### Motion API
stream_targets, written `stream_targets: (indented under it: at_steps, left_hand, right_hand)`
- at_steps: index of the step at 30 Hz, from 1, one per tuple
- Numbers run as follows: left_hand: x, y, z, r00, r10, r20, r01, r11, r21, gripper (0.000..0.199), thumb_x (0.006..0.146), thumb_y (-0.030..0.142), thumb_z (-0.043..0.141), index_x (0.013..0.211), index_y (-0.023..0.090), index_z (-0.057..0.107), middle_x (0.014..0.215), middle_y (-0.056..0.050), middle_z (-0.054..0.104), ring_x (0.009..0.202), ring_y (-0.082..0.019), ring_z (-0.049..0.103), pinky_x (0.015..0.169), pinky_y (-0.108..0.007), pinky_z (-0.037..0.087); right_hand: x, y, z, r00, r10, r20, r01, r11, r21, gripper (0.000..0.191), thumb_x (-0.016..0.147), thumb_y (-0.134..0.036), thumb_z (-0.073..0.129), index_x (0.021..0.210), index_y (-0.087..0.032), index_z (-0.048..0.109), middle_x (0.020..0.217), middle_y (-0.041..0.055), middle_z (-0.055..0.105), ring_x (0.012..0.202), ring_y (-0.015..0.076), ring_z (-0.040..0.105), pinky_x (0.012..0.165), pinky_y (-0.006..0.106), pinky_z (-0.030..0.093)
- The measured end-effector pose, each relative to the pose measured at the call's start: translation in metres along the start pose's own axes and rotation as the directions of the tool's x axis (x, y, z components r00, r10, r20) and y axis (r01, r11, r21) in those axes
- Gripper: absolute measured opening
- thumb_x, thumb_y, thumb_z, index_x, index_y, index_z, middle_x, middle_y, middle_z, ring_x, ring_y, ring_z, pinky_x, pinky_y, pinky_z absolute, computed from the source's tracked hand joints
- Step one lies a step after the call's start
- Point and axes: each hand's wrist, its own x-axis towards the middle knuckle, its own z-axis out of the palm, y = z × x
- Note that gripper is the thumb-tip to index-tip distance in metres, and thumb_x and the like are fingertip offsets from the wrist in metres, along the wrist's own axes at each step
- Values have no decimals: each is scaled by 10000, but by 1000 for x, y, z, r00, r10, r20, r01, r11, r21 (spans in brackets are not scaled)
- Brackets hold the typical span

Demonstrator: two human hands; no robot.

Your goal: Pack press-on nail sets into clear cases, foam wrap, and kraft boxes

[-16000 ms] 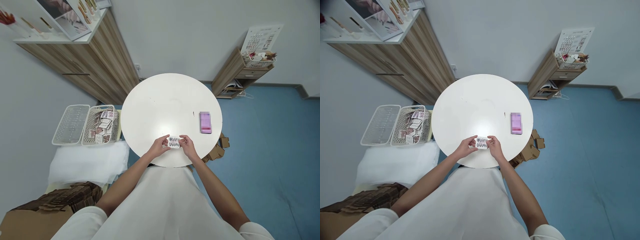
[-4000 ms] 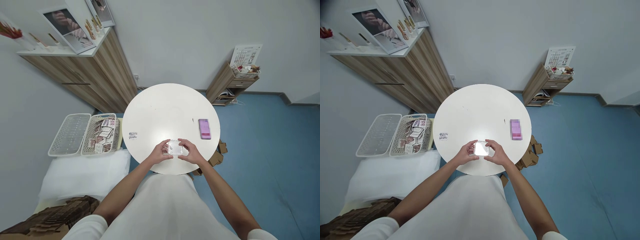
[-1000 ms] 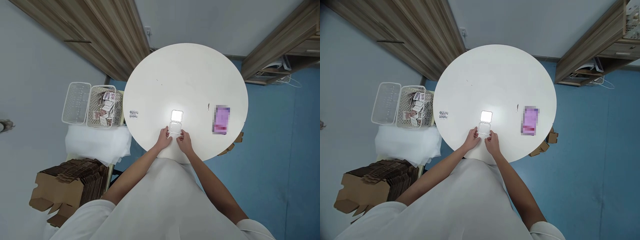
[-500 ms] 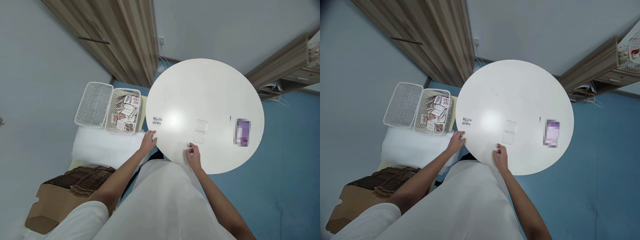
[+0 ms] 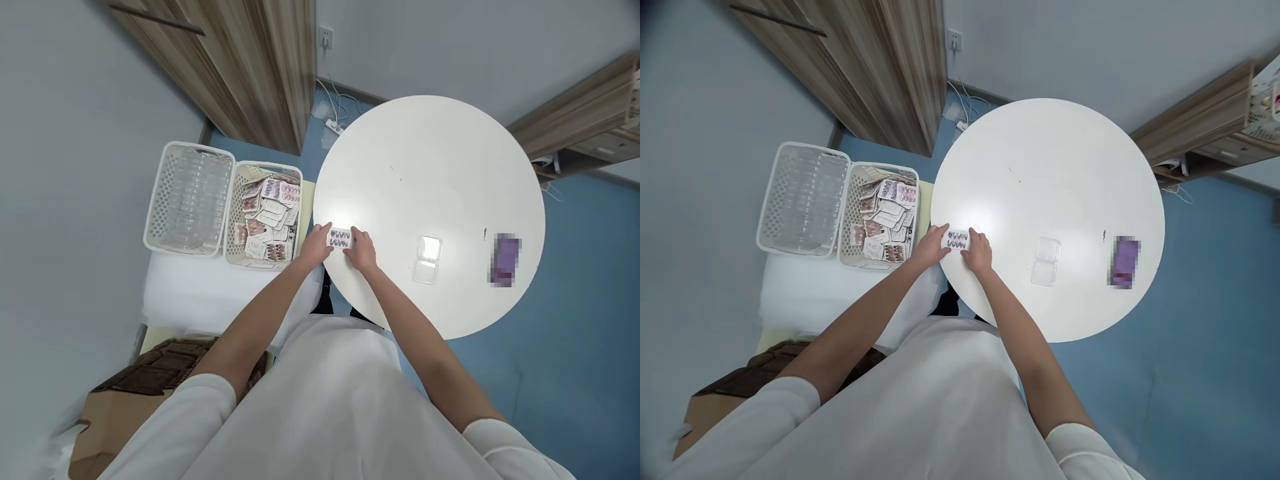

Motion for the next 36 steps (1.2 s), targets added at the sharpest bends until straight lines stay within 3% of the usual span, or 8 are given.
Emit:
stream_targets:
  at_steps: [10,15,20,27,32,36]
  left_hand:
    - [-3,-10,13,992,62,-110,-81,980,-182,569,689,148,586,1221,214,395,1071,-69,476,896,-202,524,751,-324,440]
    - [-9,-6,15,988,102,-115,-120,980,-161,610,688,138,573,1253,192,347,1061,-79,501,946,-221,500,785,-350,426]
    - [-20,7,18,979,181,-92,-192,972,-134,640,696,160,571,1283,181,317,1021,-77,504,922,-215,509,780,-345,430]
    - [-32,59,47,946,321,-40,-324,937,-128,650,708,170,569,1298,214,299,986,-54,505,853,-189,512,777,-342,441]
    - [-37,114,86,920,390,34,-383,915,-129,627,685,205,609,1257,225,353,1002,-61,517,899,-213,516,797,-368,445]
    - [-31,151,113,913,404,61,-398,913,-89,620,643,264,668,1210,240,418,1051,-73,494,970,-244,493,832,-401,431]
  right_hand:
    - [1,-2,0,999,43,-30,-42,999,35,550,654,-189,607,1163,-271,415,1027,45,469,940,224,478,721,361,437]
    - [-7,-1,2,998,-40,-42,44,995,90,541,686,-163,561,1195,-236,394,1036,55,503,958,228,473,809,396,417]
    - [-27,16,-3,995,-92,-42,99,969,225,620,696,-148,533,1275,-183,315,1068,80,469,957,208,472,852,372,421]
    - [-73,71,-43,987,-127,-97,148,955,258,622,734,-174,505,1310,-236,276,1077,81,454,1018,228,449,871,419,410]
    - [-110,136,-77,985,-136,-103,158,953,258,616,730,-223,532,1298,-259,298,1073,73,461,1020,232,445,870,437,409]
    - [-118,187,-99,983,-147,-109,168,962,213,606,689,-276,590,1254,-261,373,1139,80,420,1105,266,383,910,471,375]
